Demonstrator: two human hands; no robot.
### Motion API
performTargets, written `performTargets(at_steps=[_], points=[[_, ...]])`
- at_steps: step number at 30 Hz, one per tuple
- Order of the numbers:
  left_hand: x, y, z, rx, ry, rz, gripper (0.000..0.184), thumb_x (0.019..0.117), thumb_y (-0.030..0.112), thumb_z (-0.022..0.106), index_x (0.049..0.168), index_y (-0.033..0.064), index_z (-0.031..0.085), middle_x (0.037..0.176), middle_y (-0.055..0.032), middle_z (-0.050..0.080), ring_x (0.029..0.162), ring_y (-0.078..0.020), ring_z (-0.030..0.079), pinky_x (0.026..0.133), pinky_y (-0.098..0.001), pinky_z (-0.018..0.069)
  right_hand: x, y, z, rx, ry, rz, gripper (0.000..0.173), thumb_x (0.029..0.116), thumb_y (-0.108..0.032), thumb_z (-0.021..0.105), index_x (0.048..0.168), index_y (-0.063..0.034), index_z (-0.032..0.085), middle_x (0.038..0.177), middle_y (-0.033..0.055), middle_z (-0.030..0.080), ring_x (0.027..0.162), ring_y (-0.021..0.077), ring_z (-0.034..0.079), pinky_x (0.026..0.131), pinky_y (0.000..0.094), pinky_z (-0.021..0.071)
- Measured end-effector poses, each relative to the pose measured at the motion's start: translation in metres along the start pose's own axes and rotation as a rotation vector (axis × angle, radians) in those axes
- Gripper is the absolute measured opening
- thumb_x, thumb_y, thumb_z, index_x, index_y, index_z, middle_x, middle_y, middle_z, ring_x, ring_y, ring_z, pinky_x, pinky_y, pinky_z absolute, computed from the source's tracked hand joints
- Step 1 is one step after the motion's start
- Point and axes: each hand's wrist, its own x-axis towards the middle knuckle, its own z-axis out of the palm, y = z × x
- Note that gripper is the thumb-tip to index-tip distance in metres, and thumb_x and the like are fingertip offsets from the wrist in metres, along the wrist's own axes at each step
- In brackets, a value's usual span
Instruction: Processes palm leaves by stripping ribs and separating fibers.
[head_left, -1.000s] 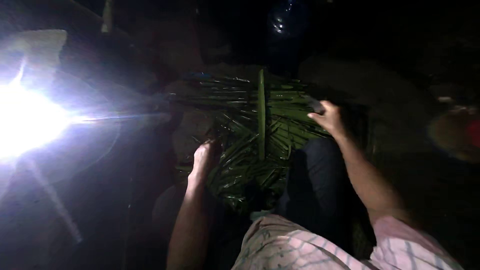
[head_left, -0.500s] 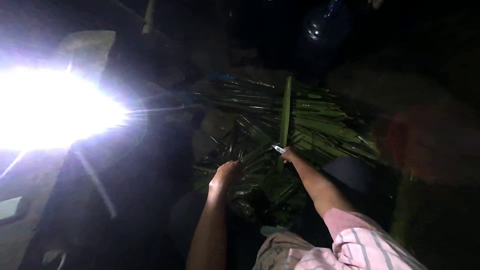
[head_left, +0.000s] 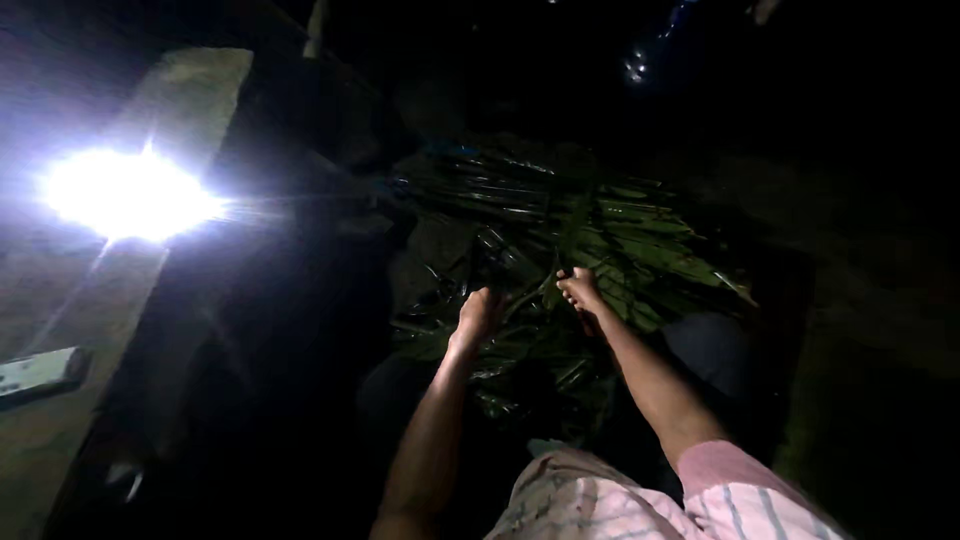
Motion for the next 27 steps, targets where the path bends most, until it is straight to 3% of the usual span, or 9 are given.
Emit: performTargets(at_steps=[2, 4, 7, 11, 14, 16, 20, 24, 27], points=[[0.003, -0.003, 0.014, -0.284, 0.023, 0.035, 0.044, 0.1089, 0.035, 0.049, 0.115, -0.0044, 0.067, 0.105, -0.0193, 0.07, 0.097, -0.0266, 0.069, 0.093, -0.0466, 0.0541, -0.026, -0.011, 0.001, 0.074, -0.035, -0.026, 0.037, 0.0929, -0.002, 0.07, 0.128, -0.0019, 0.058, 0.079, 0.0055, 0.058, 0.053, 0.0073, 0.048, 0.049, 0.0222, 0.0425], [0.001, -0.003, 0.027, -0.573, -0.032, 0.036, 0.048, 0.1108, 0.038, 0.042, 0.117, -0.0043, 0.064, 0.099, -0.0133, 0.069, 0.086, -0.0174, 0.067, 0.083, -0.0377, 0.0572, -0.05, -0.014, 0.004, 0.111, -0.042, -0.117, 0.045, 0.0888, 0.003, 0.072, 0.131, 0.003, 0.056, 0.095, 0.0115, 0.062, 0.066, 0.0117, 0.053, 0.058, 0.0269, 0.0465], [-0.006, 0.002, 0.038, -0.899, -0.153, 0.021, 0.054, 0.1125, 0.041, 0.031, 0.114, -0.0016, 0.064, 0.09, -0.0093, 0.068, 0.077, -0.0169, 0.066, 0.072, -0.0359, 0.0576, -0.077, -0.016, 0.004, 0.04, -0.091, -0.257, 0.055, 0.0872, 0.005, 0.072, 0.138, 0.0068, 0.051, 0.1, 0.0151, 0.059, 0.075, 0.0158, 0.055, 0.065, 0.0302, 0.0497], [-0.017, 0.007, 0.04, -1.123, -0.277, 0.035, 0.05, 0.1134, 0.036, 0.03, 0.122, -0.0031, 0.06, 0.095, -0.0141, 0.072, 0.076, -0.0224, 0.072, 0.068, -0.0373, 0.0616, -0.099, -0.022, -0.002, -0.174, -0.149, -0.484, 0.033, 0.0871, -0.005, 0.076, 0.116, 0.0042, 0.062, 0.089, 0.0123, 0.064, 0.072, 0.0159, 0.061, 0.067, 0.0331, 0.0538], [-0.024, 0.01, 0.044, -1.13, -0.195, 0.053, 0.037, 0.1126, 0.028, 0.037, 0.116, 0.0003, 0.061, 0.084, -0.006, 0.069, 0.059, -0.0086, 0.06, 0.052, -0.022, 0.0489, -0.107, -0.026, -0.011, -0.297, -0.184, -0.659, 0.038, 0.0887, -0.017, 0.079, 0.115, 0.0043, 0.061, 0.095, 0.0172, 0.066, 0.082, 0.0228, 0.064, 0.08, 0.0412, 0.0546], [-0.024, 0.01, 0.045, -1.151, -0.076, 0.055, 0.028, 0.1102, 0.019, 0.045, 0.118, -0.0011, 0.063, 0.08, -0.0052, 0.066, 0.055, -0.0067, 0.054, 0.048, -0.0199, 0.0441, -0.105, -0.024, -0.017, -0.235, -0.289, -0.656, 0.042, 0.0939, -0.018, 0.073, 0.125, 0.0032, 0.054, 0.106, 0.0163, 0.065, 0.082, 0.0183, 0.065, 0.076, 0.0354, 0.0562], [-0.023, 0.007, 0.045, -1.152, 0.09, 0.088, 0.021, 0.1073, 0.013, 0.051, 0.119, -0.0019, 0.061, 0.077, -0.0057, 0.063, 0.054, -0.0079, 0.053, 0.047, -0.0205, 0.0429, -0.106, -0.019, -0.025, 0.161, -0.472, -0.5, 0.018, 0.1033, -0.007, 0.05, 0.12, -0.0003, 0.052, 0.089, 0.0036, 0.061, 0.069, 0.0088, 0.06, 0.067, 0.0249, 0.0543], [-0.022, 0.01, 0.048, -1.096, 0.227, 0.194, 0.019, 0.1074, 0.009, 0.048, 0.119, -0.004, 0.056, 0.078, -0.0053, 0.061, 0.06, -0.0094, 0.057, 0.055, -0.0226, 0.0493, -0.108, -0.02, -0.027, 0.27, -0.503, -0.612, 0.014, 0.1009, -0.002, 0.055, 0.112, 0.0019, 0.062, 0.102, 0.0078, 0.072, 0.09, 0.0154, 0.071, 0.082, 0.0307, 0.06], [-0.022, 0.015, 0.054, -0.967, 0.31, 0.272, 0.02, 0.1065, 0.007, 0.048, 0.119, -0.0053, 0.056, 0.088, -0.0071, 0.064, 0.071, -0.01, 0.064, 0.067, -0.0263, 0.0568, -0.108, -0.017, -0.023, 0.142, -0.416, -0.656, 0.014, 0.0989, -0.005, 0.061, 0.11, 0.0019, 0.067, 0.092, 0.0014, 0.07, 0.082, 0.0064, 0.066, 0.082, 0.0254, 0.0566]])
